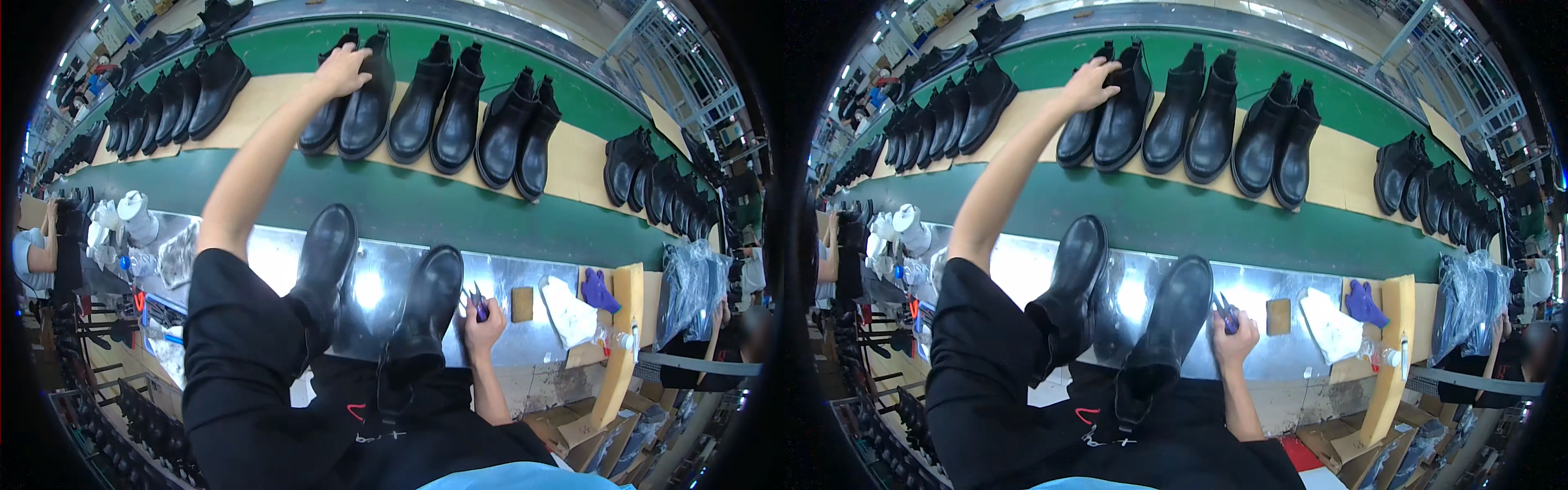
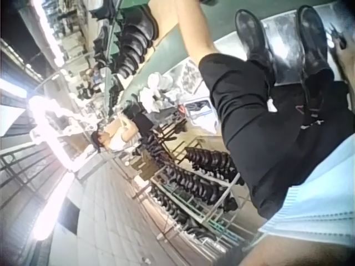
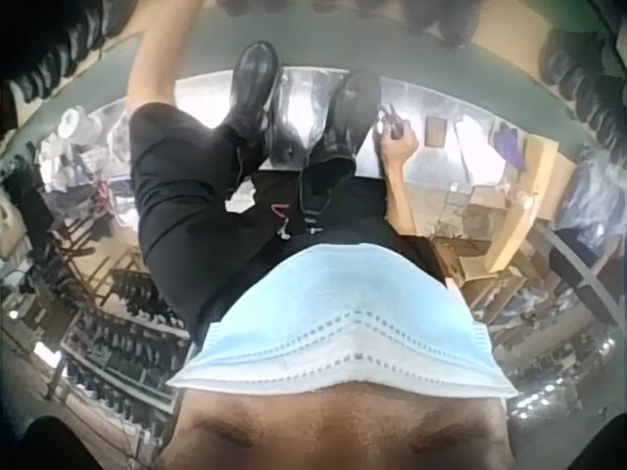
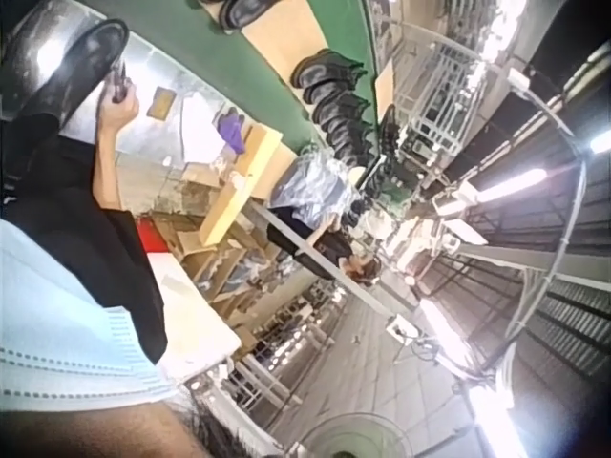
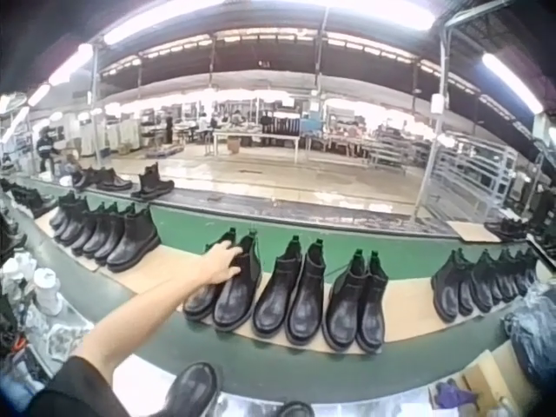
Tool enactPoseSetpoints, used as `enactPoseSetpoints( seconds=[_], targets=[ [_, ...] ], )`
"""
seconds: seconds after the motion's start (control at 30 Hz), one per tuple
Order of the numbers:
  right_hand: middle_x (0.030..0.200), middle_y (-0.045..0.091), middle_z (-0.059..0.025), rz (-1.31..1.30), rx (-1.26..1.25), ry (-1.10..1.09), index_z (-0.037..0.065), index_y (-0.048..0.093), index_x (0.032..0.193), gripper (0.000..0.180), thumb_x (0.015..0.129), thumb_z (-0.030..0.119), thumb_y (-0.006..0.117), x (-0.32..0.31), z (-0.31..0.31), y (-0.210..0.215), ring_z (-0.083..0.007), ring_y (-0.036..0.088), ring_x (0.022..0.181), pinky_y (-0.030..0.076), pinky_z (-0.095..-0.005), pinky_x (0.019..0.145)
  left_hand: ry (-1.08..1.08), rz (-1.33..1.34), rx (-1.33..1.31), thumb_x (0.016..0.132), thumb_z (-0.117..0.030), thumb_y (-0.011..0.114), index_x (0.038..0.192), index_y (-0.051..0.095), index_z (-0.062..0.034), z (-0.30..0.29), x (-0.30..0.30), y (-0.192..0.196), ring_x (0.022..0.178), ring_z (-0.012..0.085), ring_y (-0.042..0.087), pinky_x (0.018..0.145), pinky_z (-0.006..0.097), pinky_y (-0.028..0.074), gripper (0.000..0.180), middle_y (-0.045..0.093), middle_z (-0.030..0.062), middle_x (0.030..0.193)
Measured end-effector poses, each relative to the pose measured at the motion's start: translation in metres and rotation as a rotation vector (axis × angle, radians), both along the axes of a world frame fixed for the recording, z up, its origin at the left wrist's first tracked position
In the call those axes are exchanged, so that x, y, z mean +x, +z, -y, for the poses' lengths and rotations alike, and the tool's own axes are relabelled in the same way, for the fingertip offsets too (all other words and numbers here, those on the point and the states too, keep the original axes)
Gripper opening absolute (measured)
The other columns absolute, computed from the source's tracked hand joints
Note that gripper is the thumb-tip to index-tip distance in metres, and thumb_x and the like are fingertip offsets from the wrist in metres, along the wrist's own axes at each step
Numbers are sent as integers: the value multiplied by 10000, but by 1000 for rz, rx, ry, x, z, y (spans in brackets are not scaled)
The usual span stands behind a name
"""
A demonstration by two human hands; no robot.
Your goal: The person is trimming excess material or threads from a pair of black boots on a factory assembly line using small scissors.
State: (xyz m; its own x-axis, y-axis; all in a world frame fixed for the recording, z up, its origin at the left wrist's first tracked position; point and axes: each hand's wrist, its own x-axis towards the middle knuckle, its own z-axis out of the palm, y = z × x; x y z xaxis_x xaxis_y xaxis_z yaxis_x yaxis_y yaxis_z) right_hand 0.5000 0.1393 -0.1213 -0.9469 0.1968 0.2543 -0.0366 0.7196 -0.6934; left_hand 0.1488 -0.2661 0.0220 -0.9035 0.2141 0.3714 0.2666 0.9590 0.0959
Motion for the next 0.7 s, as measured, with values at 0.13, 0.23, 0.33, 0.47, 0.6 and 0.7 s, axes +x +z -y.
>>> enactPoseSetpoints(
  seconds=[0.13, 0.23, 0.33, 0.47, 0.6, 0.7],
  targets=[
    [616, 532, -119, 19, -26, -28, 27, 584, 765, 304, 744, 258, 781, -2, -3, 1, -297, 522, 587, 404, -415, 565, -231, -32, 64, 873, -293, 662, 1323, 520, -83, -37, 96, 40, 1225, 360, 502, 1034, 426, 423, 517, 497, 188, 1344],
    [598, 519, -120, 17, -62, -24, 30, 549, 725, 323, 765, 257, 775, 3, -6, -2, -289, 507, 559, 394, -407, 547, -372, 99, 104, 900, -257, 650, 1327, 522, -100, -67, 217, 81, 1263, 359, 488, 1057, 412, 401, 472, 477, 143, 1401],
    [587, 498, -122, 22, -103, -38, 17, 527, 715, 354, 794, 267, 766, 3, -8, -11, -284, 492, 542, 383, -399, 537, -477, 300, 267, 833, -189, 710, 1255, 583, -83, -87, 314, 93, 1236, 355, 527, 1015, 436, 439, 453, 522, 159, 1364],
    [553, 444, -102, -10, -143, -32, 6, 492, 691, 396, 829, 268, 754, 1, -10, -16, -210, 418, 503, 345, -356, 499, -633, 432, 588, 779, -165, 746, 1066, 655, 20, -97, 401, 82, 1056, 388, 620, 842, 428, 526, 353, 599, 247, 1194],
    [528, 440, -54, -20, -202, -9, 13, 501, 667, 406, 853, 280, 744, -5, -1, -10, -139, 389, 497, 324, -328, 482, -483, 175, 952, 821, -347, 743, 1098, 624, 40, -105, 473, 4, 988, 364, 636, 809, 410, 534, 491, 619, 234, 1091],
    [531, 463, -38, -42, -229, -16, 12, 526, 677, 383, 871, 274, 727, -5, 3, -2, -131, 401, 499, 325, -321, 484, -241, -10, 841, 808, -532, 722, 1280, 448, 29, -134, 506, -79, 1171, 356, 533, 952, 418, 477, 782, 461, 257, 1284]
  ],
)
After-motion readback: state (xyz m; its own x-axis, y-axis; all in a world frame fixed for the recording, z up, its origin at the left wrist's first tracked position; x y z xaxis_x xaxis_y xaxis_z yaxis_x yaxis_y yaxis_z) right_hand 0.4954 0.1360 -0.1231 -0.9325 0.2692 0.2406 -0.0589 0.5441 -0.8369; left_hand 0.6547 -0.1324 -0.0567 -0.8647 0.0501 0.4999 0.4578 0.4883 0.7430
